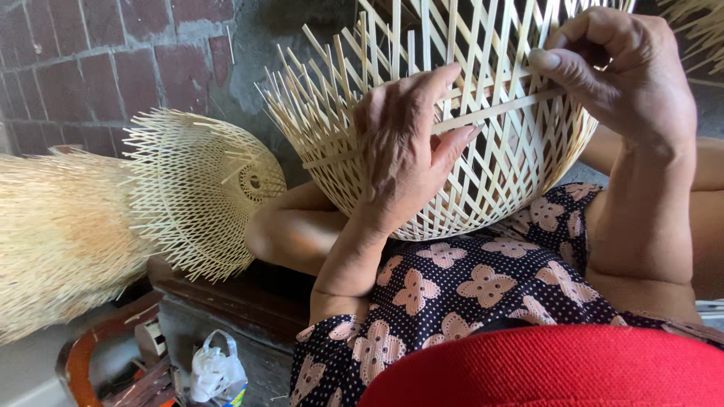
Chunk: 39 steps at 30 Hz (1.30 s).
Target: The person weaves bamboo strips together by hand to construct the rim and body of a basket, pulling and tucking the thin strips into the existing frame.
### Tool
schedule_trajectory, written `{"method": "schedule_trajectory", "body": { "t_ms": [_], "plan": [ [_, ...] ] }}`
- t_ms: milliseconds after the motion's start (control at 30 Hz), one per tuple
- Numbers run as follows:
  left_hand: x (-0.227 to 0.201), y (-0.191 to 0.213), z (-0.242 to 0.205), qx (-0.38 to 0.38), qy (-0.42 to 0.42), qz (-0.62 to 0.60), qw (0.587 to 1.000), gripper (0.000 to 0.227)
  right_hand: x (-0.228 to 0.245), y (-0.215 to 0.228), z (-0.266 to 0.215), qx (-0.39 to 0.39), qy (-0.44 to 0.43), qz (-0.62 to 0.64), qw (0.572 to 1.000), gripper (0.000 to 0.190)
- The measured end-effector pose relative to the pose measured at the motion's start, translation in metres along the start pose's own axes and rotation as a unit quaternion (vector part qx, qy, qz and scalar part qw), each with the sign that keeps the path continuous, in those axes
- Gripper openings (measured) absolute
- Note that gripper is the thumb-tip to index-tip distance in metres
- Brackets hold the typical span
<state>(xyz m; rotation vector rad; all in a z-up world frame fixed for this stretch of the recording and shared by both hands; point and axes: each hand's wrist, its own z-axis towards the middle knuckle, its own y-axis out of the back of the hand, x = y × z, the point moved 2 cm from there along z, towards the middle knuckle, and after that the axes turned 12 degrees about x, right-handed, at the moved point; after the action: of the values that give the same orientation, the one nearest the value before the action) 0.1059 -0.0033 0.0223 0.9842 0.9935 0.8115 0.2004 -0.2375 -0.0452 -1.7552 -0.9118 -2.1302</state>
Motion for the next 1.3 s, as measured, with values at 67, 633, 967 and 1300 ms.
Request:
{"method": "schedule_trajectory", "body": {
  "t_ms": [67,633,967,1300],
  "plan": [
    [-0.002,0.002,0.001,0.004,0.004,0.004,1.000,0.078,-0.002,0.000,0.001,0.009,-0.020,0.049,0.999,0.017],
    [-0.004,0.001,0.001,-0.018,-0.016,-0.002,1.000,0.061,-0.004,0.004,-0.002,-0.014,0.102,-0.056,0.993,0.011],
    [-0.005,0.004,0.000,0.014,-0.002,0.052,0.999,0.056,0.047,-0.002,0.000,-0.055,0.157,-0.311,0.936,0.015],
    [-0.005,0.004,0.003,0.010,-0.002,0.038,0.999,0.055,0.067,0.006,0.039,0.107,0.007,0.125,0.986,0.015]
  ]
}}
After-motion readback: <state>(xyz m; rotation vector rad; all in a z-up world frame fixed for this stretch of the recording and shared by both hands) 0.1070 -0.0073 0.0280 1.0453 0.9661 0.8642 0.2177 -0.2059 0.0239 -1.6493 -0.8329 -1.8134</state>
